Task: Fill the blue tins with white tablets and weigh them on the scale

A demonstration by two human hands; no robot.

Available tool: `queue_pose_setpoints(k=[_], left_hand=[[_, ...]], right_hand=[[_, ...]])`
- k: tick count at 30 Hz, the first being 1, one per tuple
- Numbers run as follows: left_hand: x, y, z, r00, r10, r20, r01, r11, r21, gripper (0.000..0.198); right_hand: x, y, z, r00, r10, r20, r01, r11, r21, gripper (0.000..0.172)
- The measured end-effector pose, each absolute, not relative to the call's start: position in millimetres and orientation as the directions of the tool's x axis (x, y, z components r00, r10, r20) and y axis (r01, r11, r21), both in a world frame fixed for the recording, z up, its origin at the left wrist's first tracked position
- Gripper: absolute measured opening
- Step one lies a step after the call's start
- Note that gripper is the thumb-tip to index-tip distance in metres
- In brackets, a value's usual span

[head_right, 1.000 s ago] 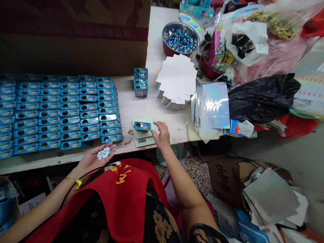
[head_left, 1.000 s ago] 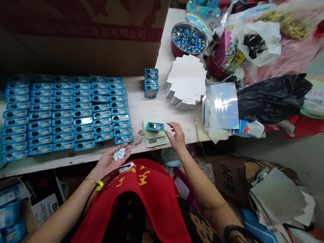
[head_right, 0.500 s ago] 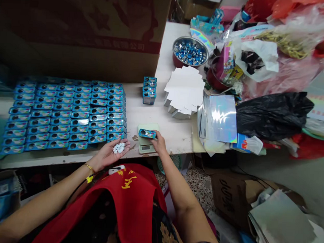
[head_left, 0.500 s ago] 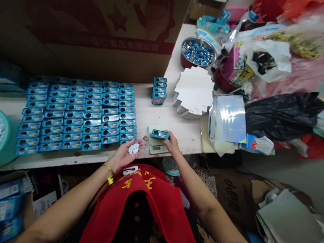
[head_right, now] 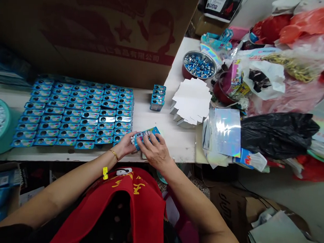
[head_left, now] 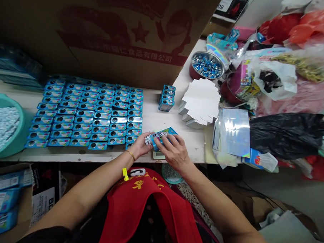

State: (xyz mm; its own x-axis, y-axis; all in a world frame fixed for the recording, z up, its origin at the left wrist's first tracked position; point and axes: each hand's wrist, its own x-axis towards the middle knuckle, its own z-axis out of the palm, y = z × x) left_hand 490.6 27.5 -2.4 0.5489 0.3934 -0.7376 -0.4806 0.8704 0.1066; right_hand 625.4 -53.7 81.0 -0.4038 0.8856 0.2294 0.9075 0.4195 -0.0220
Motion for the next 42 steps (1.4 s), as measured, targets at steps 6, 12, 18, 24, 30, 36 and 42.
queue_pose_setpoints(k=[6,12,18,24,30,36,42], left_hand=[[495,26,3,0.537,0.371,-0.758,-0.483,0.871,0.084,0.008],[485,26,11,0.585,0.335,-0.738,-0.436,0.898,0.063,0.01],[454,19,20,0.595,0.326,-0.735,-0.406,0.911,0.076,0.013],[427,1,29,0.52,0.295,-0.801,-0.37,0.924,0.1,0.013],[406,-12,30,0.442,0.285,-0.85,-0.418,0.904,0.085,0.016],[401,-19,30,0.416,0.295,-0.86,-0.435,0.895,0.097,0.023],[403,-22,30,0.464,0.292,-0.836,-0.395,0.913,0.1,0.026]], right_hand=[[636,-56,74,-0.232,0.949,0.213,0.954,0.264,-0.139,0.04],[665,-67,40,0.177,0.969,0.174,0.738,-0.014,-0.675,0.035],[669,-70,-26,0.344,0.932,-0.115,0.07,-0.148,-0.986,0.036],[669,-78,-50,0.344,0.928,-0.143,0.038,-0.166,-0.985,0.041],[697,-104,-29,0.327,0.939,-0.111,0.196,-0.182,-0.963,0.069],[717,-118,-25,0.649,0.758,-0.068,0.136,-0.204,-0.969,0.045],[724,-121,-29,0.755,0.655,-0.042,0.133,-0.215,-0.968,0.035]])
